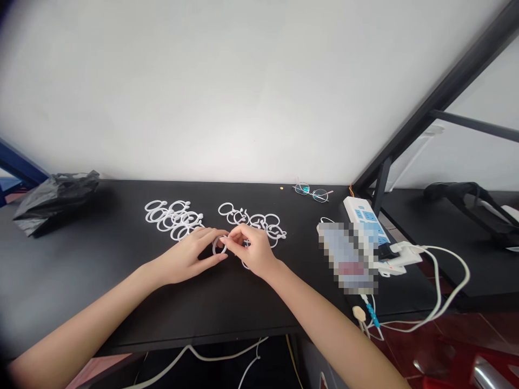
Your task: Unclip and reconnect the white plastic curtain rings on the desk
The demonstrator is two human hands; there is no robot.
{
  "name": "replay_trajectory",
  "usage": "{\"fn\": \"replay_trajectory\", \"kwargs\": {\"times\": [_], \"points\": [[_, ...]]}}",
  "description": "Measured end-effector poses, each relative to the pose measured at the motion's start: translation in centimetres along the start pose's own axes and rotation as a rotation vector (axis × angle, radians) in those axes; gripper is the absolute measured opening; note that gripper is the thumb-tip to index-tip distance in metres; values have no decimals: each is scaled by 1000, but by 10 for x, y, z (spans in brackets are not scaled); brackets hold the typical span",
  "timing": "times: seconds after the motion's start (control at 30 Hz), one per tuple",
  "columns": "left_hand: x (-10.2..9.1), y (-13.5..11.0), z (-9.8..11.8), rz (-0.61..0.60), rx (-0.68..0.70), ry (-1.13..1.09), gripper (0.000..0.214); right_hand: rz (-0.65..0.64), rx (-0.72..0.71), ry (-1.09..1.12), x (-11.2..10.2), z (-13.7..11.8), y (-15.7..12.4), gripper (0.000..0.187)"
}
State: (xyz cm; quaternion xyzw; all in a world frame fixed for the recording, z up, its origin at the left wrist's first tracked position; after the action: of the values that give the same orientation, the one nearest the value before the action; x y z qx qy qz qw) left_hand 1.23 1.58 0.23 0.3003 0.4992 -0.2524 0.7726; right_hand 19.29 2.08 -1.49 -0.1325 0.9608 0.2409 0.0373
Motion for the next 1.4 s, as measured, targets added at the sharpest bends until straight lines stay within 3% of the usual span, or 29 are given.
{"fn": "replay_trajectory", "kwargs": {"times": [0.2,0.5,1.03,1.4], "points": [[0,1,2,-23,1,6,22,-75,17,-48,-2,0,0,19],[-4,-1,6,-48,13,-12,21,-146,19,-170,-3,4,-1,40],[-2,-3,7,-168,-46,-100,29,-175,48,-166,-4,7,0,39],[-1,-2,8,-154,-38,-188,30,-187,24,-149,-5,5,1,40]]}}
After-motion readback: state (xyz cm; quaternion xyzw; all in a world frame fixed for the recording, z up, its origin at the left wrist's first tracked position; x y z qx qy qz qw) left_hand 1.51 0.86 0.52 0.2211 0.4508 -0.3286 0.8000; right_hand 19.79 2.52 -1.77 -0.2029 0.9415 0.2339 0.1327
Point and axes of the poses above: each hand's wrist, its own y-axis towards the middle knuckle, its own x-axis out of the palm, z = x × y, the point moved 2 cm from there along y, towards the middle knuckle, and after that the axes turned 15 degrees about y, right-handed, at the moved point
